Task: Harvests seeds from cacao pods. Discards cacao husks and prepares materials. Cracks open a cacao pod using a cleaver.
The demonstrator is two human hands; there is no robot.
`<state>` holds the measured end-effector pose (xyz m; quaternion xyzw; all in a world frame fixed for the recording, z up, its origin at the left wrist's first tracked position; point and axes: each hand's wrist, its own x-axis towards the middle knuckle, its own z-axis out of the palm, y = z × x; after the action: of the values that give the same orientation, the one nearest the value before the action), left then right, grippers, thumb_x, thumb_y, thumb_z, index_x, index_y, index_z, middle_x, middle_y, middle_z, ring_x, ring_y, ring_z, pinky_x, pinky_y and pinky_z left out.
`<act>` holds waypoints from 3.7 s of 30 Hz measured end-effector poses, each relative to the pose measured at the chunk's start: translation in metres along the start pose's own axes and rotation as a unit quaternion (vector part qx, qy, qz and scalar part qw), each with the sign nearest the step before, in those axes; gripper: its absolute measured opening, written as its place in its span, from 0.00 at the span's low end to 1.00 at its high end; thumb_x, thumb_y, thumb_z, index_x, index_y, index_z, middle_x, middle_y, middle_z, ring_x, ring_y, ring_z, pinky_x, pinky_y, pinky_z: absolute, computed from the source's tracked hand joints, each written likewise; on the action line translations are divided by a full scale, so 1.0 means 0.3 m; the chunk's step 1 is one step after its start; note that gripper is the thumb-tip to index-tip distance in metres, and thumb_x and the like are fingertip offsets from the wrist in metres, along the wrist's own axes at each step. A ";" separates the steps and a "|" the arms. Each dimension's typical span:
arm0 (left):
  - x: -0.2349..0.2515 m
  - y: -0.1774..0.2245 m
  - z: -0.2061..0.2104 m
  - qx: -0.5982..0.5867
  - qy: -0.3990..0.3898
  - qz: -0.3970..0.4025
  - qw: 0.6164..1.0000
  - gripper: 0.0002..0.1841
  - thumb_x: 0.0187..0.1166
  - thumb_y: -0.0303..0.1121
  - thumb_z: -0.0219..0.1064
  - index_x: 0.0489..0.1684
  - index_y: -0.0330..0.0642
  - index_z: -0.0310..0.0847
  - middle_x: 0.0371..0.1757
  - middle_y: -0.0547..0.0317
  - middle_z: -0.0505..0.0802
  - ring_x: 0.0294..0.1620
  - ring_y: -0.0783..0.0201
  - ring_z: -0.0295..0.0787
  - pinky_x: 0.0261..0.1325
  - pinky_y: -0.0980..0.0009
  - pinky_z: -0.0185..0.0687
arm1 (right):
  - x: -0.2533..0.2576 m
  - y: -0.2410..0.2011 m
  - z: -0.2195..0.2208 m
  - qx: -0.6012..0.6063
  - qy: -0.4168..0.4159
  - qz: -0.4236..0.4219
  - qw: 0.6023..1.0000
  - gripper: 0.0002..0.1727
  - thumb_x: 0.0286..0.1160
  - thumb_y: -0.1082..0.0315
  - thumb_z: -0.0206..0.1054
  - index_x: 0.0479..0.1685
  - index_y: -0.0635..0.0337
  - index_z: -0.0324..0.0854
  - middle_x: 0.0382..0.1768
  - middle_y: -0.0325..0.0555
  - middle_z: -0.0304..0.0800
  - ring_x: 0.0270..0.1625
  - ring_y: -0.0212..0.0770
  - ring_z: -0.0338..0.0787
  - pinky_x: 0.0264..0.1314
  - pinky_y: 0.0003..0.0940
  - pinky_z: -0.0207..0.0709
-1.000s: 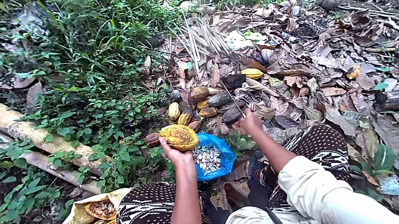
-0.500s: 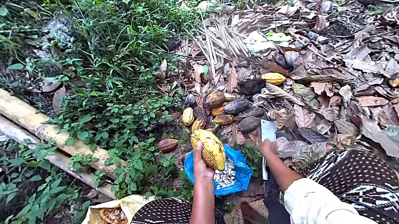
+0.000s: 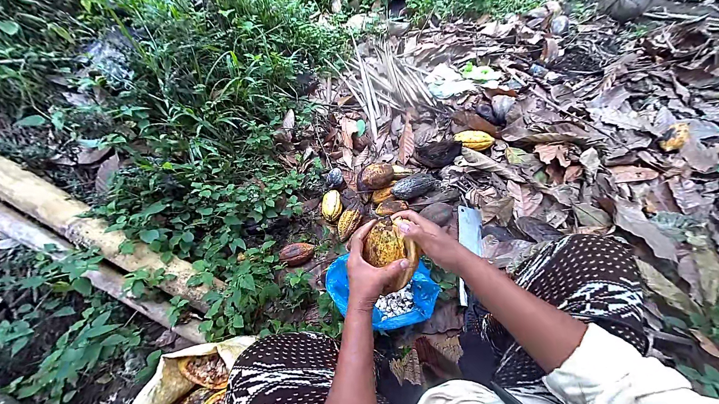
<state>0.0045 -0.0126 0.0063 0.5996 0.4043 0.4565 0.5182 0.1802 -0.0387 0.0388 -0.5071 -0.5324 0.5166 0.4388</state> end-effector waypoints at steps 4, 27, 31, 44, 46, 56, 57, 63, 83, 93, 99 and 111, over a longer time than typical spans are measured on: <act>-0.020 0.034 0.022 0.003 -0.005 0.008 1.000 0.55 0.35 0.43 0.88 0.79 0.42 0.71 0.67 0.50 0.88 0.63 0.62 0.87 0.65 0.60 0.86 | -0.054 -0.005 0.018 -0.003 0.070 -0.023 0.997 0.26 0.85 0.58 0.50 0.78 0.60 0.70 0.59 0.56 0.85 0.56 0.43 0.87 0.60 0.44 0.82; 0.001 -0.058 -0.095 -0.120 0.049 0.003 0.992 0.48 0.50 0.45 0.79 0.79 0.40 0.64 0.56 0.53 0.91 0.50 0.62 0.92 0.53 0.61 0.90 | -0.050 0.094 -0.045 -0.064 0.076 -0.043 0.994 0.26 0.91 0.67 0.46 0.86 0.62 0.63 0.77 0.60 0.76 0.70 0.51 0.85 0.70 0.53 0.80; 0.021 -0.054 -0.125 -0.282 0.036 -0.015 0.959 0.55 0.49 0.54 0.83 0.84 0.53 0.57 0.59 0.49 0.91 0.52 0.51 0.94 0.53 0.53 0.93 | -0.039 0.108 -0.059 0.068 0.115 -0.026 0.991 0.25 0.90 0.65 0.44 0.82 0.57 0.67 0.74 0.51 0.79 0.64 0.40 0.85 0.65 0.43 0.81; -0.010 0.036 -0.121 -0.374 0.208 -0.205 0.880 0.18 0.92 0.41 0.46 0.61 0.43 0.78 0.46 0.48 0.92 0.42 0.57 0.93 0.43 0.59 0.91 | -0.026 0.072 -0.061 0.301 0.169 -0.035 0.938 0.22 0.89 0.68 0.57 0.80 0.48 0.72 0.53 0.41 0.89 0.47 0.34 0.92 0.51 0.34 0.90; -0.011 0.015 -0.132 -0.247 0.196 -0.216 0.924 0.20 0.92 0.32 0.47 0.81 0.50 0.67 0.54 0.49 0.87 0.45 0.60 0.88 0.47 0.61 0.86 | -0.021 0.074 -0.048 0.291 0.192 -0.023 0.937 0.24 0.85 0.70 0.62 0.79 0.48 0.73 0.54 0.41 0.88 0.47 0.33 0.91 0.50 0.34 0.89; -0.038 -0.070 -0.055 -0.115 -0.005 -0.180 0.977 0.14 0.85 0.27 0.52 0.57 0.34 0.84 0.61 0.49 0.86 0.54 0.60 0.84 0.58 0.60 0.83 | 0.068 0.019 0.025 0.119 0.057 -0.034 0.991 0.07 0.86 0.67 0.63 0.48 0.61 0.82 0.41 0.41 0.89 0.40 0.30 0.88 0.48 0.31 0.85; -0.039 -0.067 -0.050 -0.113 -0.023 -0.172 0.978 0.18 0.87 0.37 0.52 0.63 0.36 0.79 0.56 0.50 0.89 0.52 0.62 0.87 0.57 0.61 0.85 | 0.089 0.013 0.036 0.110 0.040 -0.047 0.992 0.07 0.85 0.67 0.63 0.43 0.63 0.81 0.37 0.41 0.90 0.38 0.30 0.88 0.47 0.31 0.85; -0.034 -0.070 -0.068 0.036 -0.042 -0.123 0.991 0.18 0.82 0.40 0.66 0.56 0.32 0.87 0.76 0.40 0.76 0.71 0.51 0.76 0.71 0.51 0.76 | 0.170 0.048 0.088 0.011 0.113 -0.071 0.991 0.18 0.91 0.60 0.59 0.40 0.67 0.83 0.35 0.44 0.89 0.36 0.29 0.84 0.46 0.29 0.79; -0.048 -0.079 -0.085 0.286 0.052 -0.159 0.944 0.22 0.83 0.39 0.67 0.60 0.24 0.82 0.79 0.26 0.70 0.77 0.33 0.71 0.78 0.43 0.68 | 0.106 0.133 0.240 -0.388 0.029 0.080 0.918 0.28 0.89 0.68 0.57 0.84 0.72 0.60 0.70 0.72 0.79 0.64 0.69 0.88 0.69 0.61 0.79; -0.049 -0.092 -0.096 0.269 0.032 -0.133 0.953 0.25 0.89 0.42 0.59 0.65 0.23 0.78 0.78 0.24 0.70 0.77 0.33 0.70 0.79 0.42 0.66 | 0.125 0.147 0.201 -0.357 0.019 0.002 0.934 0.35 0.83 0.60 0.70 0.84 0.69 0.63 0.77 0.69 0.74 0.65 0.68 0.88 0.68 0.63 0.80; -0.068 -0.075 -0.077 0.282 0.023 -0.108 0.953 0.23 0.89 0.39 0.58 0.63 0.22 0.79 0.79 0.23 0.69 0.78 0.32 0.69 0.80 0.43 0.66 | 0.127 0.142 0.196 -0.286 0.049 0.057 0.955 0.29 0.86 0.58 0.65 0.78 0.69 0.68 0.65 0.71 0.84 0.66 0.69 0.86 0.68 0.69 0.75; -0.065 -0.066 -0.057 0.324 0.016 -0.118 0.938 0.24 0.83 0.41 0.66 0.65 0.25 0.79 0.85 0.25 0.61 0.82 0.29 0.62 0.81 0.41 0.64 | 0.118 0.230 0.199 0.005 0.061 0.105 0.993 0.23 0.79 0.76 0.62 0.73 0.66 0.69 0.56 0.65 0.86 0.54 0.54 0.89 0.60 0.53 0.83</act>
<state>-0.0173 -0.0242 -0.0151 0.6758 0.6065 0.2458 0.3392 0.1234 -0.0131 -0.0368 -0.5885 -0.4459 0.5303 0.4167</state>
